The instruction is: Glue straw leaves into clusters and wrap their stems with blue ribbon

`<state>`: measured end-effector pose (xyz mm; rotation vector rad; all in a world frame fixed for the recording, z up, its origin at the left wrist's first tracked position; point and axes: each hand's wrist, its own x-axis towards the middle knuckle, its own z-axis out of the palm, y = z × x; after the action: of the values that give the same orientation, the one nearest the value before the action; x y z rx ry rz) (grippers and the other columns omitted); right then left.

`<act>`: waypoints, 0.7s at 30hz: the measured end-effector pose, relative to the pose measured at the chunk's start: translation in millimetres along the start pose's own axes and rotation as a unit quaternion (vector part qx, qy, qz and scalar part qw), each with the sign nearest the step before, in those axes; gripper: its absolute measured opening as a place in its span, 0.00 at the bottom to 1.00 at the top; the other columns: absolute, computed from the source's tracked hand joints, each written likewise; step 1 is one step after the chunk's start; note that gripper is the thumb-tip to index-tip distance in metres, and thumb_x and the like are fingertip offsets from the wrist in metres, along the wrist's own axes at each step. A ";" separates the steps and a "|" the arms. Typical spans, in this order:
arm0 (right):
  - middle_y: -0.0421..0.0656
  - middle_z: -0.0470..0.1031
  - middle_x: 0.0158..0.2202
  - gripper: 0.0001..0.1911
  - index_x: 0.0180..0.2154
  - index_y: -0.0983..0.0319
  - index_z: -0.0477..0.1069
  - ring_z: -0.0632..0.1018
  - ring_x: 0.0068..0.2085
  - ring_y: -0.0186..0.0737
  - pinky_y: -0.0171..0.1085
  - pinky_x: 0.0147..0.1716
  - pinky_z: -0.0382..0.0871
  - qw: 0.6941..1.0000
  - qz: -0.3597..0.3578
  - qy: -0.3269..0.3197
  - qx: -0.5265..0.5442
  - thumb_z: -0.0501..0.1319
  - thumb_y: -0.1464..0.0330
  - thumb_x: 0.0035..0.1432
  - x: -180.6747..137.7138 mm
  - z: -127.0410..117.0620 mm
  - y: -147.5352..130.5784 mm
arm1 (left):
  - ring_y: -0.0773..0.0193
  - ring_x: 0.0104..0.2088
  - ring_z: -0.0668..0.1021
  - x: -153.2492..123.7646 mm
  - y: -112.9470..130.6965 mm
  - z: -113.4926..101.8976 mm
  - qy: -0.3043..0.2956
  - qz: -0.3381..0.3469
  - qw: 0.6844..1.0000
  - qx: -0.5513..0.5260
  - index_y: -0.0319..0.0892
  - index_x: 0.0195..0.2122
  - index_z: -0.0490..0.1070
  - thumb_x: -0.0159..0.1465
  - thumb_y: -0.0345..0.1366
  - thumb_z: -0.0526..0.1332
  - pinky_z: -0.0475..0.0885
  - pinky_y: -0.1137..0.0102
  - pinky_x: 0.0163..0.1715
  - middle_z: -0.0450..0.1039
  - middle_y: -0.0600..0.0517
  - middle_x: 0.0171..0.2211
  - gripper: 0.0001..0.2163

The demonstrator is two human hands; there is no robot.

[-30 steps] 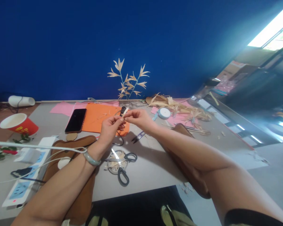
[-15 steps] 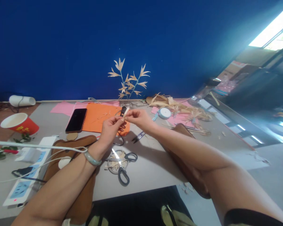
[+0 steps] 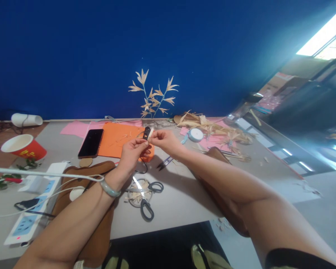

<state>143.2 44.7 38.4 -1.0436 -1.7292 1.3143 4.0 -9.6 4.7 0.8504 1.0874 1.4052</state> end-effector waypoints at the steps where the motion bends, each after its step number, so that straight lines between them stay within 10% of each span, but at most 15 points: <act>1: 0.36 0.68 0.21 0.10 0.23 0.64 0.69 0.66 0.24 0.28 0.31 0.26 0.60 1.000 0.000 -0.002 0.004 0.65 0.64 0.44 0.8 -0.1 0.3 | 0.69 0.21 0.76 0.0 0.7 0.3 0.000 -0.001 1.000 -0.003 0.36 0.36 0.71 0.47 0.42 0.72 0.73 0.72 0.25 0.78 0.50 0.25 0.20; 21: 0.32 0.59 0.16 0.12 0.20 0.64 0.65 0.59 0.22 0.26 0.32 0.24 0.51 0.999 0.035 -0.030 0.004 0.65 0.64 0.44 -1.4 -10.0 -5.7 | 0.67 0.26 0.77 3.1 -0.1 -1.7 -0.007 0.013 1.000 0.007 0.37 0.32 0.74 0.47 0.45 0.72 0.72 0.72 0.29 0.76 0.51 0.26 0.18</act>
<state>151.7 46.5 46.1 -1.0771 -1.7442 1.4090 2.1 -6.8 3.9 0.8865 1.0810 1.4129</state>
